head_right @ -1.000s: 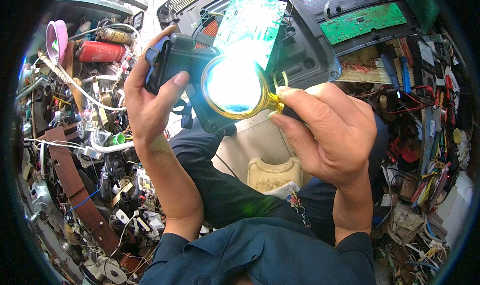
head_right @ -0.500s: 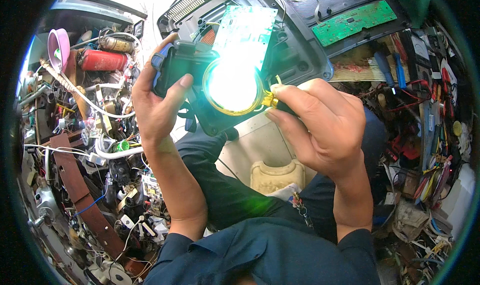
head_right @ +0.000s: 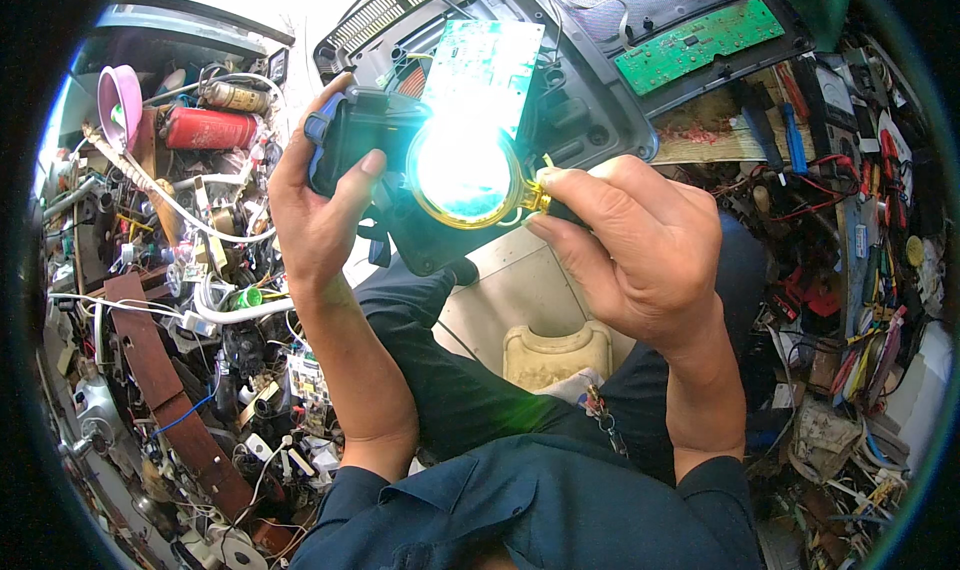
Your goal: The person disassembles a Haier induction cooktop on a cluttered workbench. They remove the top cover, detach the heating coil and fan, unscrew and lift out the main circuit board, then inspect a small black component with a magnifying glass.
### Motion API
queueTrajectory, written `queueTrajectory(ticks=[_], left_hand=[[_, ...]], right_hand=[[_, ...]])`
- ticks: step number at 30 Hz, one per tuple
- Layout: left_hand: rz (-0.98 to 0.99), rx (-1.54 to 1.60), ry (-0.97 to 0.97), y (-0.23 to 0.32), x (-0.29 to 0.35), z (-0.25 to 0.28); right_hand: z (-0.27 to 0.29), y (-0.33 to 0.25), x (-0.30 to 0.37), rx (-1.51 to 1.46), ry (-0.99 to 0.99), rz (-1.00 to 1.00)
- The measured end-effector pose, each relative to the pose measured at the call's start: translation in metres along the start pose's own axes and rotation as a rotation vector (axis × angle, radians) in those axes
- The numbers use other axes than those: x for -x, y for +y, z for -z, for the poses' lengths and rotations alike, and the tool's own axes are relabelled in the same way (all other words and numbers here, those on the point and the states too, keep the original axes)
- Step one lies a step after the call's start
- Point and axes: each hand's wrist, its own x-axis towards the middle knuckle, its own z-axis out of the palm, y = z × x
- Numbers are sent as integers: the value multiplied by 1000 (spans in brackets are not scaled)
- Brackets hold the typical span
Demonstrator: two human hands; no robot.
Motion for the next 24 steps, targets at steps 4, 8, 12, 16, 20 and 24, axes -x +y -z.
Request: queueTrajectory(ticks=[4,8,12,16,20,24], left_hand=[[-3,19,1,-2,0,-1],[-11,25,-5,-3,0,1],[6,32,-24,0,0,1],[13,59,-39,1,1,-1],[-2,118,-58,-3,0,-3],[27,124,-70,1,1,-6]], right_hand=[[0,1,1,-1,1,-4],[0,0,1,3,-9,-11],[1,-1,1,29,-13,-14],[2,0,3,47,-17,-8],[4,1,6,22,-2,-18],[7,2,11,22,-13,-66]])
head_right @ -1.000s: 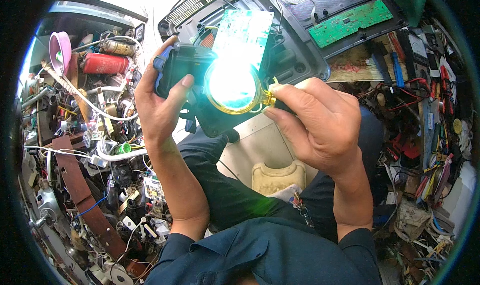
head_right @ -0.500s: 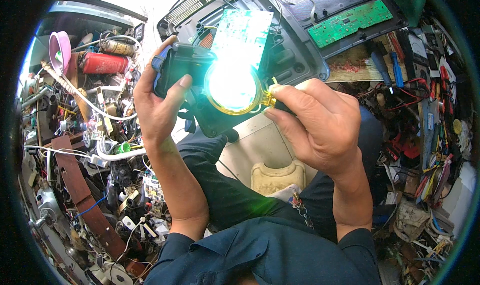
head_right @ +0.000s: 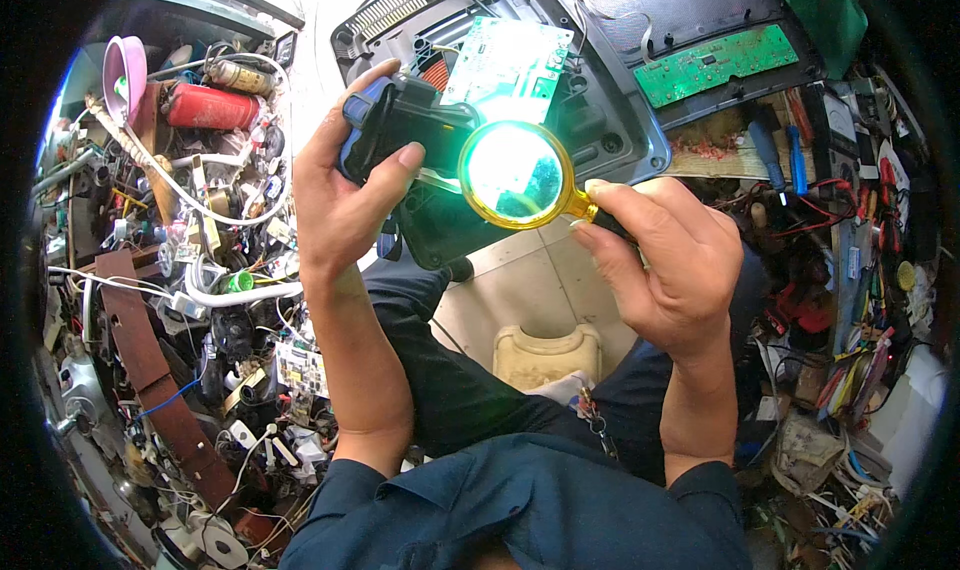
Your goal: The person disassembles a Haier induction cooktop on a cluttered workbench. They remove the top cover, detach the heating coil and fan, unscrew and lift out the main circuit board, then inspect a small black component with a magnifying glass.
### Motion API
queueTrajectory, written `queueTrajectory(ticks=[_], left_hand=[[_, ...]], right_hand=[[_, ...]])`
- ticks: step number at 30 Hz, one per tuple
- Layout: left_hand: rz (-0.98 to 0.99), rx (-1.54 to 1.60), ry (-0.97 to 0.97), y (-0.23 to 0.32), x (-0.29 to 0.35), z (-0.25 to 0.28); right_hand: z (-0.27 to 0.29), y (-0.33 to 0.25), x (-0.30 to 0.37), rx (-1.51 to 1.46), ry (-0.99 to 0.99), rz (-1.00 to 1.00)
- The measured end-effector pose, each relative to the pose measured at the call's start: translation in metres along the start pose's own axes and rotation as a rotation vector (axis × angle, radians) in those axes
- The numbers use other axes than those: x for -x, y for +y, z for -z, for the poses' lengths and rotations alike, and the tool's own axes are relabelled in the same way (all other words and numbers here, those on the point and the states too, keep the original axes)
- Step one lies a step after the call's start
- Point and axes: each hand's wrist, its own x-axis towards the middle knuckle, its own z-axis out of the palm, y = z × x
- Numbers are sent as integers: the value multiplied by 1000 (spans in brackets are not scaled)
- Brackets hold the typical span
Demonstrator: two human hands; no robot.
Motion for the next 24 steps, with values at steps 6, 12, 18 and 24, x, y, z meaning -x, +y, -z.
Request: queueTrajectory(ticks=[6,12,18,24], left_hand=[[-12,-26,-2,0,1,3],[-30,-33,5,-1,0,4],[-44,-12,33,0,-1,9],[-46,63,64,-2,-1,15]], right_hand=[[-3,1,2,-22,6,-10],[-3,1,0,-8,0,3],[-4,-2,-6,13,-26,-4],[-2,-4,-11,50,-7,-8]])
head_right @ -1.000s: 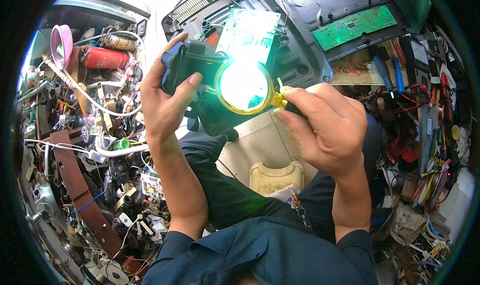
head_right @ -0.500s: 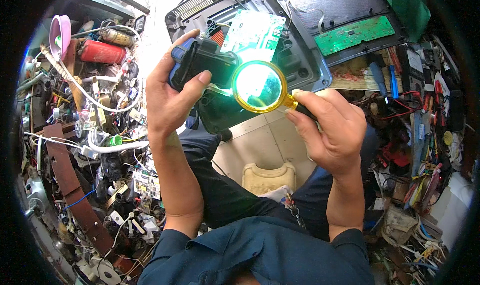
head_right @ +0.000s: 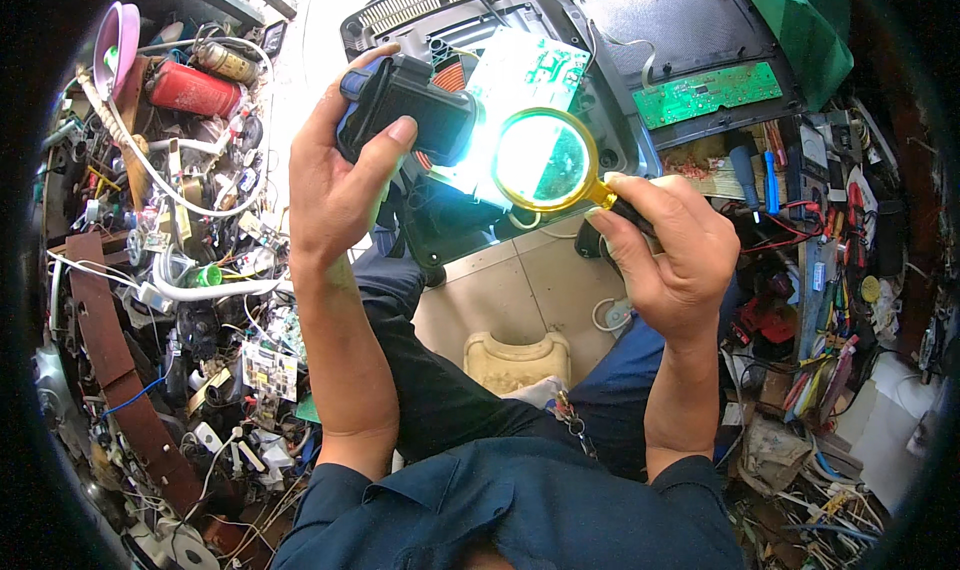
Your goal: The person disassembles a Haier induction cooktop on a cluttered workbench. They remove the top cover, detach the heating coil and fan, unscrew and lift out the main circuit board, then inspect a small black component with a magnifying glass.
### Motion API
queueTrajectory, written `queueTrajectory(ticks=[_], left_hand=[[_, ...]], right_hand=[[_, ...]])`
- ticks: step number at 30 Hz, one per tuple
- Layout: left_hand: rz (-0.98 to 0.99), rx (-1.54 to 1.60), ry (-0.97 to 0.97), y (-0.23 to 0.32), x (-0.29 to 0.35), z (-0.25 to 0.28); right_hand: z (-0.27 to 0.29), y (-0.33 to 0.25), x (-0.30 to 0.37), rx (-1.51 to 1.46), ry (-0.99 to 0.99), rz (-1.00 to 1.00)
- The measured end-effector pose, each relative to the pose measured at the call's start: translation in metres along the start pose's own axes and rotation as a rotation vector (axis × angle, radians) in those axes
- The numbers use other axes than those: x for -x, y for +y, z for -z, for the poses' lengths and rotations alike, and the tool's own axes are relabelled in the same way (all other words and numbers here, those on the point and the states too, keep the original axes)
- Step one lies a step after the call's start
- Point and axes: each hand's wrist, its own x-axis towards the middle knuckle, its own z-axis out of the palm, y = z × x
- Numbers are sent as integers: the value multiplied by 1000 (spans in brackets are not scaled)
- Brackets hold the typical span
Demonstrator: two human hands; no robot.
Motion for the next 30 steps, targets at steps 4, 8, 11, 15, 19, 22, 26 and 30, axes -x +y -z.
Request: queueTrajectory(ticks=[4,8,11,15,19,22,26,30], left_hand=[[-16,35,-4,0,0,2],[-10,41,-4,2,2,4],[-25,15,-4,3,3,9],[-28,-7,-1,3,4,13],[-37,-17,4,4,2,14],[-41,-8,-5,3,3,13],[-29,-37,8,-1,5,14],[-42,-25,3,-4,4,14]], right_hand=[[1,-2,-3,25,-9,19],[2,-5,-7,26,-33,14],[3,-7,-8,22,-50,31],[-2,-11,-14,7,-86,78],[-7,-15,-19,-16,-100,90],[-10,-12,-18,-28,-88,97],[-12,-11,-15,-41,-89,80],[-15,-8,-14,-48,-81,81]])
